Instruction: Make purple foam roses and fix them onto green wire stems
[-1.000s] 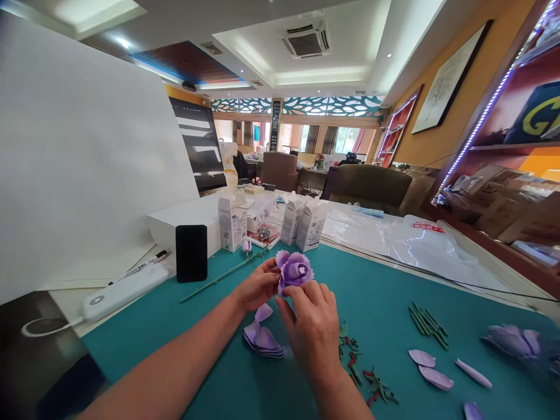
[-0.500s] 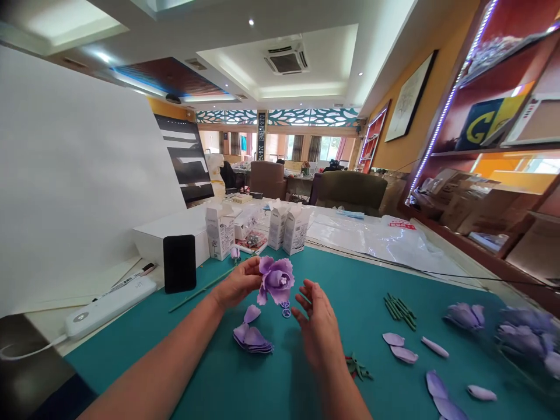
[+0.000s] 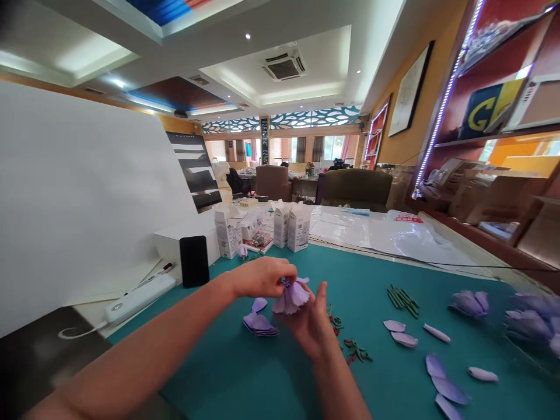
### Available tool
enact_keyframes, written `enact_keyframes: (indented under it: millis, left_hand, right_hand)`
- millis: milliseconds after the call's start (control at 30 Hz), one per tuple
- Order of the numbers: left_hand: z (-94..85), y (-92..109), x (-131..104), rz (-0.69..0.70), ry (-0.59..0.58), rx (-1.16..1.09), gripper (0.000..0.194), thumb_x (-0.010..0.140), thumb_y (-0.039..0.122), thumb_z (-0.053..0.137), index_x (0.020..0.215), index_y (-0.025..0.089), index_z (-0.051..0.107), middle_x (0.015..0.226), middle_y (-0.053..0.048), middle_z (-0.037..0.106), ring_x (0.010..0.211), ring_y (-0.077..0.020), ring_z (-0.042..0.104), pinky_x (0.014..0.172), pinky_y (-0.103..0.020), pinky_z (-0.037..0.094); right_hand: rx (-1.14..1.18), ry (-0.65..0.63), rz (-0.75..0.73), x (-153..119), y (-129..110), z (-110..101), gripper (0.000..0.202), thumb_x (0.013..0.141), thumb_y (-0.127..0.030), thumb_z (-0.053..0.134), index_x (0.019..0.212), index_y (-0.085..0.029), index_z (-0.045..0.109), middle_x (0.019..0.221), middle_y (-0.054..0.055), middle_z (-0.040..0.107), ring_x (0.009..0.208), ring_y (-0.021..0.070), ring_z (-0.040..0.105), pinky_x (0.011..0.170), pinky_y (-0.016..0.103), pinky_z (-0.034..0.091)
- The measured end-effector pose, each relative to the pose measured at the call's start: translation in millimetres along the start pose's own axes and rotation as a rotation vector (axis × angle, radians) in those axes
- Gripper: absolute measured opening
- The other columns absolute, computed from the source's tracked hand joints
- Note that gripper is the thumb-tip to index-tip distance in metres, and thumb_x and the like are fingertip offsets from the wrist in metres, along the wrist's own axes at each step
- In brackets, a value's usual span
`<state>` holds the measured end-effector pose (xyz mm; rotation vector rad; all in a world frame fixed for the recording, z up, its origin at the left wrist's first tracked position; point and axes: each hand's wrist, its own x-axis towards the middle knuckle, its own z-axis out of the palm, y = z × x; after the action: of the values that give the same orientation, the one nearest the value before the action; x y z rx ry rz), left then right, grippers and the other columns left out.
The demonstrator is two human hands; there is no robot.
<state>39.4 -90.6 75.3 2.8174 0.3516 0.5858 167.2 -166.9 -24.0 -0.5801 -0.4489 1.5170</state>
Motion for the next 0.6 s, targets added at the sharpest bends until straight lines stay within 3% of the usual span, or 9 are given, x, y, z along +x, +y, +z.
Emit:
enact_keyframes:
  millis: [100,200,333,400,600]
  left_hand:
    - [4.8,2.5,5.8,0.055,-0.013,0.030,0.027,0.060,0.003,0.061,0.075,0.025,0.065,0.068,0.000,0.059,0.057,-0.0144,0.050,0.051,-0.024,0.031]
    - [-7.8,-10.6,7.5,-0.001,-0.024,-0.078,0.032,0.067,0.017,0.064,0.097,0.027,0.066,0.088,-0.002,0.066,0.065,-0.0158,0.056,0.057,-0.025,0.037]
    - [-36.7,-52.5,0.3,-0.368,0.152,-0.060,0.028,0.076,0.027,0.056,0.101,0.021,0.066,0.094,-0.005,0.067,0.079,-0.0191,0.059,0.064,-0.025,0.039]
    - [-42.7,-77.7,-5.6,-0.584,0.151,0.053,0.023,0.076,0.026,0.055,0.095,0.021,0.067,0.095,-0.005,0.068,0.082,-0.0190,0.059,0.066,-0.025,0.038]
    - [-19.3,-141.3,-15.3,-0.819,0.088,0.136,0.016,0.080,0.018,0.053,0.084,0.015,0.068,0.088,-0.010,0.067,0.087,-0.0225,0.059,0.075,-0.030,0.042]
  right_hand:
    - [0.023,0.065,-0.020,1.8,0.7,-5.7,0.055,0.074,-0.071,0.049,0.092,-0.020,0.065,0.083,0.006,0.070,0.081,0.0233,0.064,0.081,0.046,0.048]
    - [0.055,0.129,-0.032,5.4,-0.6,-12.2,0.050,0.073,-0.066,0.056,0.087,-0.019,0.066,0.083,0.007,0.070,0.083,0.0248,0.064,0.082,0.048,0.047]
    - [0.112,0.153,-0.030,4.8,-9.3,-13.2,0.049,0.076,-0.064,0.053,0.090,-0.018,0.065,0.093,0.011,0.069,0.094,0.0279,0.063,0.084,0.051,0.047]
    - [0.151,0.196,-0.036,2.8,-15.3,-11.7,0.049,0.077,-0.063,0.052,0.092,-0.018,0.065,0.095,0.011,0.068,0.094,0.0274,0.062,0.085,0.051,0.047]
    - [0.159,0.298,-0.112,0.1,-27.0,-13.9,0.046,0.081,-0.057,0.050,0.105,-0.020,0.062,0.100,0.010,0.066,0.092,0.0246,0.063,0.086,0.049,0.049]
